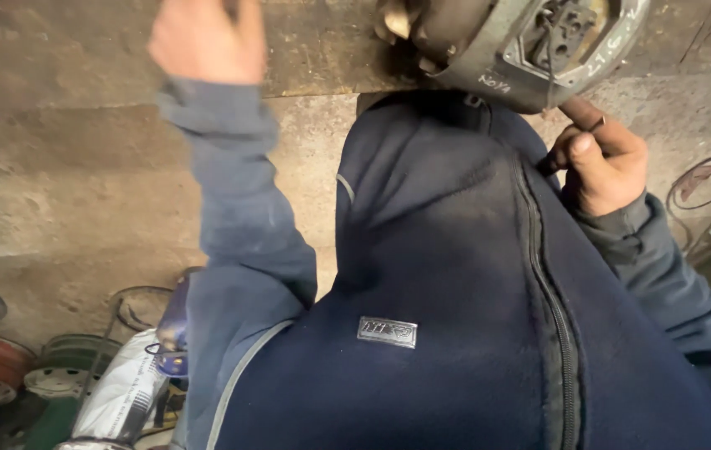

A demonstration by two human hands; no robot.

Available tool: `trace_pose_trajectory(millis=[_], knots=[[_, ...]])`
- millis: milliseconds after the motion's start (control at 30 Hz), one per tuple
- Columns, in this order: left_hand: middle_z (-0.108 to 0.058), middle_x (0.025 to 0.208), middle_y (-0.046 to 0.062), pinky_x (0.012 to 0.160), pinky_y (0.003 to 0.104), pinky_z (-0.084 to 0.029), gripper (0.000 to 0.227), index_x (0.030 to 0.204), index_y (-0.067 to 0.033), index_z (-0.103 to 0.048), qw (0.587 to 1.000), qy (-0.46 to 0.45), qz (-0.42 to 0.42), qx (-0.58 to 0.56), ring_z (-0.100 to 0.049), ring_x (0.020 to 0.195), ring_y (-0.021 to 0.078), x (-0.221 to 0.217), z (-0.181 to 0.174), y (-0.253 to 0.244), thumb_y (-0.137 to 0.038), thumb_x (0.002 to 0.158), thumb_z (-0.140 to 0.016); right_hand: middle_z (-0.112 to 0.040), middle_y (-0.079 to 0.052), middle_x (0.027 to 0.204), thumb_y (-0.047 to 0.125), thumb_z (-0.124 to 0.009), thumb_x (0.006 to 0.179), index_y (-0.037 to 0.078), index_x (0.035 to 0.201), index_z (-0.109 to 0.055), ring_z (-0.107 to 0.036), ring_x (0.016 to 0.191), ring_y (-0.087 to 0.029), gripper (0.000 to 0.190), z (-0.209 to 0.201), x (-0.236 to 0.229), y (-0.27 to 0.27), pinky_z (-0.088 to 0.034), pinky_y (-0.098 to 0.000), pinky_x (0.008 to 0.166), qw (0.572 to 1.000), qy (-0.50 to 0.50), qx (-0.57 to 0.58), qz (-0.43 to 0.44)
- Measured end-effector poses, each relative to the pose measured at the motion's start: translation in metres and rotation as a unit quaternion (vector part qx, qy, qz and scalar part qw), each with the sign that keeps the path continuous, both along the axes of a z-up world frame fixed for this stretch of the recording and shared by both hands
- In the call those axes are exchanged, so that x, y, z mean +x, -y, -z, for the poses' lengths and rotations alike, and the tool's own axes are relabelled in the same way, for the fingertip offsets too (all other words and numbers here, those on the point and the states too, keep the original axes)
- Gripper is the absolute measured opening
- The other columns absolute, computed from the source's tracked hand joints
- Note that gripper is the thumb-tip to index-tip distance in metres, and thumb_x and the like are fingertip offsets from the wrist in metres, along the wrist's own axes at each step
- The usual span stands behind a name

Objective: The person picks up an electric motor from the floor, retrieves a screwdriver from a tool shelf, and unscrews fasteners on the motor housing while holding it on their lap. They use a wrench and pliers on the motor and continue loosening screws with the screwdriver.

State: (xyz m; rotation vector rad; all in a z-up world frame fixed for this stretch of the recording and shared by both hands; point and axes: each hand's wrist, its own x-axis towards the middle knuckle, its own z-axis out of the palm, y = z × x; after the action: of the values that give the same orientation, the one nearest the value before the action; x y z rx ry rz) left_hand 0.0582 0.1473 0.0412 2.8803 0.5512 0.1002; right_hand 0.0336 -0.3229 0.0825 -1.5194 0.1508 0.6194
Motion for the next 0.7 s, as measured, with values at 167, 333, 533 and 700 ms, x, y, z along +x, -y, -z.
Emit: trace_pose_trajectory(millis=[167, 333, 533, 700], knots=[[-0.067, 0.097, 0.006, 0.077, 0.041, -0.053, 0.025, 0.122, -0.0130, -0.070, 0.908, 0.183, 0.244, -0.289, -0.066, 0.088, 0.0270, 0.004, -0.046, 0.078, -0.017, 0.100, -0.078, -0.063, -0.011, 0.088, 0.041, -0.071, 0.113, -0.014, 0.116, -0.055, -0.061, 0.077, -0.020, 0.057, 0.012, -0.014, 0.008, -0.056, -0.0355, 0.072, 0.997, 0.043, -0.042, 0.043], [-0.066, 0.102, 0.002, 0.076, 0.036, -0.051, 0.028, 0.127, -0.0133, -0.068, 0.878, 0.236, 0.284, -0.305, -0.065, 0.087, 0.0210, 0.008, -0.023, 0.089, -0.012, 0.099, -0.071, -0.059, -0.008, 0.084, 0.046, -0.068, 0.111, -0.015, 0.147, -0.055, -0.060, 0.072, -0.018, 0.072, -0.019, -0.004, -0.021, -0.051, -0.0321, 0.068, 0.993, 0.037, -0.107, 0.039], [-0.060, 0.095, -0.004, 0.070, 0.032, -0.046, 0.035, 0.130, -0.0179, -0.069, 0.859, 0.278, 0.328, -0.278, -0.060, 0.080, 0.0146, 0.011, 0.000, 0.098, -0.015, 0.096, -0.063, -0.056, -0.006, 0.081, 0.045, -0.066, 0.113, -0.016, 0.149, -0.052, -0.056, 0.069, -0.016, 0.072, -0.032, -0.001, -0.030, -0.049, -0.0313, 0.068, 0.989, 0.044, -0.141, 0.030], [-0.056, 0.090, -0.005, 0.069, 0.031, -0.044, 0.036, 0.128, -0.0188, -0.069, 0.849, 0.309, 0.345, -0.253, -0.059, 0.081, 0.0136, 0.017, 0.006, 0.106, -0.020, 0.093, -0.061, -0.050, -0.003, 0.072, 0.046, -0.067, 0.110, -0.014, 0.153, -0.052, -0.053, 0.064, -0.015, 0.076, -0.034, 0.001, -0.035, -0.049, -0.0316, 0.064, 0.992, 0.058, -0.113, 0.024]])
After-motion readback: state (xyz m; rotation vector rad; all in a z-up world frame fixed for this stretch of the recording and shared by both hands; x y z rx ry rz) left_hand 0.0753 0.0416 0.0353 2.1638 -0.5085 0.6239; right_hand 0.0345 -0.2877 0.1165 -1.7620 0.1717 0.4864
